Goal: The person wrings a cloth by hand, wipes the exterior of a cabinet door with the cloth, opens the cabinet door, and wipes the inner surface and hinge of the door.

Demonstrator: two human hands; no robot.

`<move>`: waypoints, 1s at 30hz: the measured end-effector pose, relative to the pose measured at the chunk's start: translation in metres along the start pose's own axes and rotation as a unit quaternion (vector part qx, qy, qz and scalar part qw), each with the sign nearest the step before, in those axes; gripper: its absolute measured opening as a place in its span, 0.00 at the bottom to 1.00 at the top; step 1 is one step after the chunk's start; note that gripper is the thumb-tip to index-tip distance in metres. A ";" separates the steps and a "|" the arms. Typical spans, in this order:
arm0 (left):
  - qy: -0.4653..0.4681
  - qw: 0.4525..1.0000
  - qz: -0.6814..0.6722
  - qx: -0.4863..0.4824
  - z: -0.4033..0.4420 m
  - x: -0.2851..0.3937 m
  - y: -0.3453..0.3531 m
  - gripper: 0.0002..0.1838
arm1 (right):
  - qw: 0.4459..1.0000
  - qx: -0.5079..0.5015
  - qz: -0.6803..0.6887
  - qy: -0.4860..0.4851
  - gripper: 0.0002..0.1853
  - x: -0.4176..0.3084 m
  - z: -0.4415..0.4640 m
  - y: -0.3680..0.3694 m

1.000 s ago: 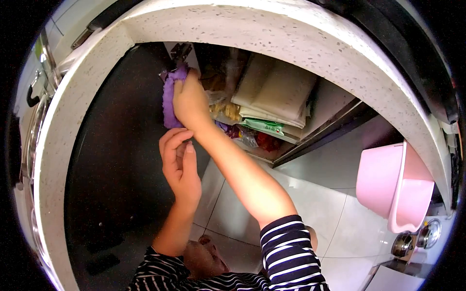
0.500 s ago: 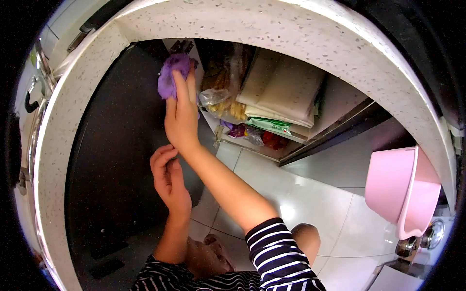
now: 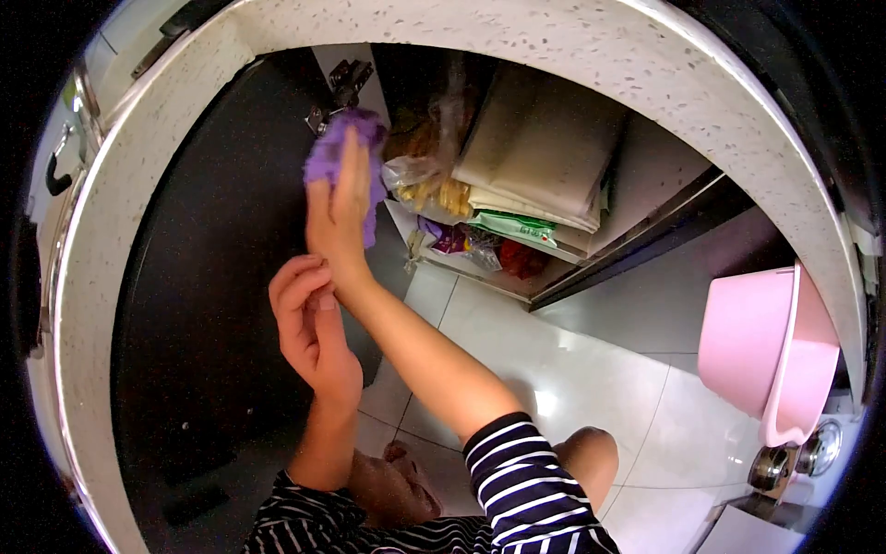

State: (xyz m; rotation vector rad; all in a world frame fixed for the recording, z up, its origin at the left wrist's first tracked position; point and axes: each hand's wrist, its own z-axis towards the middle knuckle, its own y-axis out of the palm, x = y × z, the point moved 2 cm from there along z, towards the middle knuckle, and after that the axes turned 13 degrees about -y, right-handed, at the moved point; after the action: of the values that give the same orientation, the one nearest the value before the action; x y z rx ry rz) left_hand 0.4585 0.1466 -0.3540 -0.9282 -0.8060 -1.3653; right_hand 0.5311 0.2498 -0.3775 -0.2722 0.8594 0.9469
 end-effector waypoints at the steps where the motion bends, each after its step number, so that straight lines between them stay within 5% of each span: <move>1: -0.011 1.000 0.006 -0.003 -0.003 -0.002 -0.001 0.10 | 0.999 0.019 0.013 0.046 0.30 0.020 -0.013 -0.002; 4: -0.040 0.999 0.019 -0.016 -0.015 -0.015 -0.001 0.11 | 0.990 0.030 0.027 0.135 0.28 0.069 -0.058 -0.014; 7: -0.069 0.996 0.053 -0.024 -0.022 -0.023 0.000 0.11 | 0.997 -0.022 -0.008 0.076 0.28 0.061 -0.057 -0.017; 11: 0.066 0.986 0.153 0.000 -0.012 -0.028 -0.004 0.15 | 0.997 -0.079 0.004 0.007 0.32 -0.003 -0.026 -0.015; 15: 0.003 0.991 0.136 -0.013 0.002 -0.044 0.010 0.20 | 0.996 -0.086 -0.027 0.009 0.34 0.023 -0.052 -0.013; 20: -0.137 0.984 0.097 -0.067 -0.003 -0.074 0.017 0.22 | 0.984 -0.068 0.097 0.134 0.33 0.094 -0.125 -0.027; 22: -0.168 0.978 0.094 -0.074 -0.012 -0.083 0.016 0.22 | 0.993 -0.101 0.033 0.049 0.33 0.065 -0.104 -0.032; 27: -0.004 0.991 0.132 -0.028 -0.009 -0.042 -0.001 0.22 | 0.993 -0.106 0.047 -0.008 0.31 0.006 -0.052 -0.019; 30: -0.092 0.991 0.091 -0.033 -0.017 -0.056 -0.003 0.23 | 0.997 -0.068 0.012 0.023 0.30 0.024 -0.045 -0.016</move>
State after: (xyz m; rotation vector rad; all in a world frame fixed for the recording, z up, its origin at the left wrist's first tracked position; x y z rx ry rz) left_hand 0.4513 0.1554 -0.4112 -1.1626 -0.7973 -1.1661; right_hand 0.5273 0.2302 -0.4266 -0.4038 0.8427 1.0262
